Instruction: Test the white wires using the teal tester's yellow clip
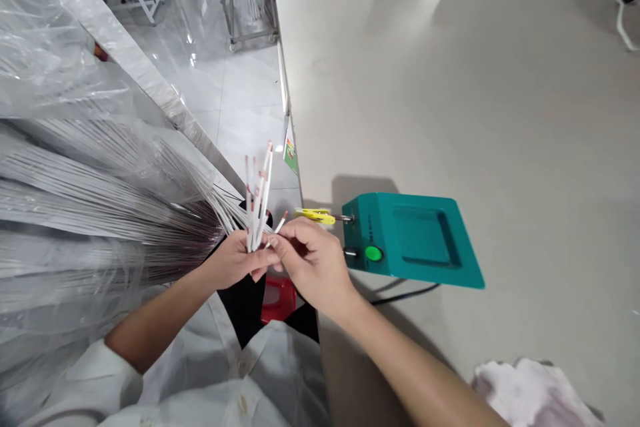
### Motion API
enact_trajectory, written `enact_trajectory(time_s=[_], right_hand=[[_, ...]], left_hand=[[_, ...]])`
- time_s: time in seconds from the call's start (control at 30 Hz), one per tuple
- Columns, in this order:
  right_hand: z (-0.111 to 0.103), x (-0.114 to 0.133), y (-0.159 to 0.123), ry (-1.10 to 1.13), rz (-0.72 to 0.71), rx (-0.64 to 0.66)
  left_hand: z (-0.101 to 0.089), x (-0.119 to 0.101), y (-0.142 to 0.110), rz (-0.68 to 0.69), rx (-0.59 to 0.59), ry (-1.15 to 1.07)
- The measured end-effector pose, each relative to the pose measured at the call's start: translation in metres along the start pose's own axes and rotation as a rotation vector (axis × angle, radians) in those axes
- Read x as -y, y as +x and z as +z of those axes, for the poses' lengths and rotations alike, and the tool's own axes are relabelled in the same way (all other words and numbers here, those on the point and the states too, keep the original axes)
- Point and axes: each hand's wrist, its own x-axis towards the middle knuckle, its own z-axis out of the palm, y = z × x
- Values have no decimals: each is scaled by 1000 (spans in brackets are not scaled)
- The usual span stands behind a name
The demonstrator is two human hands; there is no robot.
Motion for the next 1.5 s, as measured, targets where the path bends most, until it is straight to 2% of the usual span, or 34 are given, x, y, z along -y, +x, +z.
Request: enact_trajectory(time_s=[0.1, 0.23, 0.3, 0.33, 0.4, 0.53, 0.63, 0.8, 1.27, 1.5], right_hand=[[0, -1, 2, 50, 6, -30], [1, -3, 2, 56, 14, -42], [3, -5, 1, 26, 23, -29], [3, -6, 0, 8, 25, -16], [5, -9, -1, -22, 10, 11], [7, -12, -2, -70, -57, 35], [5, -11, -2, -100, -85, 7], [-1, -9, -1, -112, -60, -132], [-2, -10, 0, -98, -75, -99], [4, -11, -1, -137, -94, -129]], left_hand=[[-4, 4, 1, 33, -40, -95], [-6, 11, 5, 27, -323, -265], [-5, 11, 5, 82, -452, -283], [-4, 11, 4, 115, -480, -260], [0, 7, 2, 153, -463, -180], [9, 0, 0, 133, -391, -99], [11, -2, 2, 109, -432, -123], [8, -4, 1, 115, -463, -68], [12, 2, 3, 93, -516, 27], [15, 8, 4, 94, -524, 114]])
